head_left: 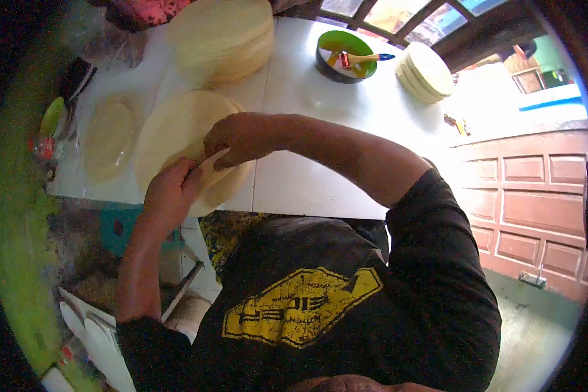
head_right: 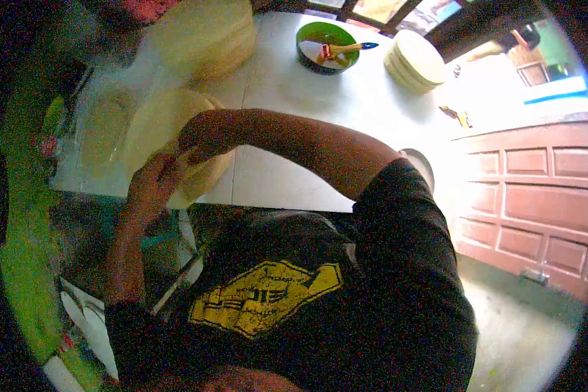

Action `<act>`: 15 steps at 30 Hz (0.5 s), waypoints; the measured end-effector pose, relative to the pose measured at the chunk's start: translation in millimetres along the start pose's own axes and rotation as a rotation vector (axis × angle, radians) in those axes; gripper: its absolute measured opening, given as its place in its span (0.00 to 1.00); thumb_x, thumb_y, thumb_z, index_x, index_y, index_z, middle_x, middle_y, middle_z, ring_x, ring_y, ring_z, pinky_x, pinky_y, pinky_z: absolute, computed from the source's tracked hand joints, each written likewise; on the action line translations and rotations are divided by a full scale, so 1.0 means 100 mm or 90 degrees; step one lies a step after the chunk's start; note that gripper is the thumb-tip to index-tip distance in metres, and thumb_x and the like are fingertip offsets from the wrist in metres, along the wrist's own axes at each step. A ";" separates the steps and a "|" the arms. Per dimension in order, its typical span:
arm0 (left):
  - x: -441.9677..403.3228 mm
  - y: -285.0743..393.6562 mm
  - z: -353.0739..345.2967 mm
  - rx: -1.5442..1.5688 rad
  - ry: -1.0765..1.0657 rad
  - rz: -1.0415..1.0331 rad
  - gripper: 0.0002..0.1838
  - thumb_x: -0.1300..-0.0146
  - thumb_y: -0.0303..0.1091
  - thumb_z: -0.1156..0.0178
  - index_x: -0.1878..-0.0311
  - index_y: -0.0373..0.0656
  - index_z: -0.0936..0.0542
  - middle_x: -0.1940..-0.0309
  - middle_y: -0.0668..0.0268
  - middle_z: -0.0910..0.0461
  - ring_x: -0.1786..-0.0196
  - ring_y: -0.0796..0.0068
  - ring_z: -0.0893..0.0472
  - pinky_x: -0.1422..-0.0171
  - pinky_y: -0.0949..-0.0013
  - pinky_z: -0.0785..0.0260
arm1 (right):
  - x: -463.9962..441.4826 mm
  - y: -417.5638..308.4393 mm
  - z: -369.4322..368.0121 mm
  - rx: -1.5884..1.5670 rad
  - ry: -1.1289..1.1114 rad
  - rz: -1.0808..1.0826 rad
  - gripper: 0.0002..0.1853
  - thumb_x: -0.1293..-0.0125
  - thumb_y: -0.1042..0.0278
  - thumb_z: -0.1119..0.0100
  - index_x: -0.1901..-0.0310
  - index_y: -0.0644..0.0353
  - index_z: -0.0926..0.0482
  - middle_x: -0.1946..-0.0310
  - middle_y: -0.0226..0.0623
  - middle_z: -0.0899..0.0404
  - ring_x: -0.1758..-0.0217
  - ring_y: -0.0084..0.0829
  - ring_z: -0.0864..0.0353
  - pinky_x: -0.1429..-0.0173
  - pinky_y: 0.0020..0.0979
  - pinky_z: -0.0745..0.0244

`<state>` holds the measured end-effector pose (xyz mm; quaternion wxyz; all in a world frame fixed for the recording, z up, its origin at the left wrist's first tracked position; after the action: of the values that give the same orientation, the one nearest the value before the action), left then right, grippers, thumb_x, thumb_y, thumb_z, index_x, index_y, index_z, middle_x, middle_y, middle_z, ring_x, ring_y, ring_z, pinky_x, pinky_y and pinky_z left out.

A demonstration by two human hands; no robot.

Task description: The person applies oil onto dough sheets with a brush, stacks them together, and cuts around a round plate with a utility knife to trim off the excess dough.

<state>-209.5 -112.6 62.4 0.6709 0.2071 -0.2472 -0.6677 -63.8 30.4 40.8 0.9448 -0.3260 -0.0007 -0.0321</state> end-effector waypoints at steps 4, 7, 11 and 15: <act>0.05 0.08 0.03 -0.065 -0.091 0.045 0.15 0.34 0.36 0.43 0.48 0.38 0.23 0.58 0.49 0.19 0.52 0.48 0.21 0.45 0.53 0.29 | -0.05 0.07 -0.11 0.091 -0.044 0.036 0.15 0.36 0.57 0.45 0.57 0.60 0.19 0.60 0.46 0.19 0.53 0.48 0.21 0.45 0.45 0.28; 0.16 0.13 0.09 -0.126 -0.006 -0.080 0.16 0.34 0.35 0.43 0.46 0.39 0.24 0.60 0.51 0.18 0.53 0.49 0.21 0.45 0.53 0.30 | -0.04 0.06 -0.06 0.106 -0.007 0.050 0.14 0.36 0.58 0.44 0.59 0.60 0.19 0.61 0.45 0.20 0.53 0.47 0.21 0.46 0.44 0.27; 0.40 -0.04 0.17 -0.150 0.096 -0.086 0.15 0.34 0.35 0.43 0.47 0.40 0.23 0.63 0.52 0.18 0.54 0.50 0.21 0.46 0.53 0.30 | 0.01 0.09 0.01 0.056 0.094 0.106 0.14 0.35 0.57 0.45 0.62 0.61 0.21 0.62 0.46 0.21 0.54 0.48 0.22 0.47 0.44 0.27; 0.42 -0.35 0.21 -0.053 -0.010 0.059 0.16 0.33 0.35 0.43 0.46 0.39 0.24 0.55 0.50 0.21 0.50 0.50 0.22 0.44 0.56 0.31 | -0.01 0.15 0.07 0.026 0.067 0.057 0.15 0.33 0.56 0.44 0.59 0.62 0.22 0.62 0.46 0.21 0.55 0.48 0.22 0.48 0.44 0.27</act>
<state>-250.0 -154.7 60.0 0.7073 0.1621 -0.2341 -0.6471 -63.8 47.0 37.2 0.9506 -0.3039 0.0625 -0.0069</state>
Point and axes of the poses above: each hand's wrist, its own x-axis away from the middle knuckle, its own z-axis out of the back of the hand, y = z × x, the point moved 2 cm from there along -x, towards the middle knuckle
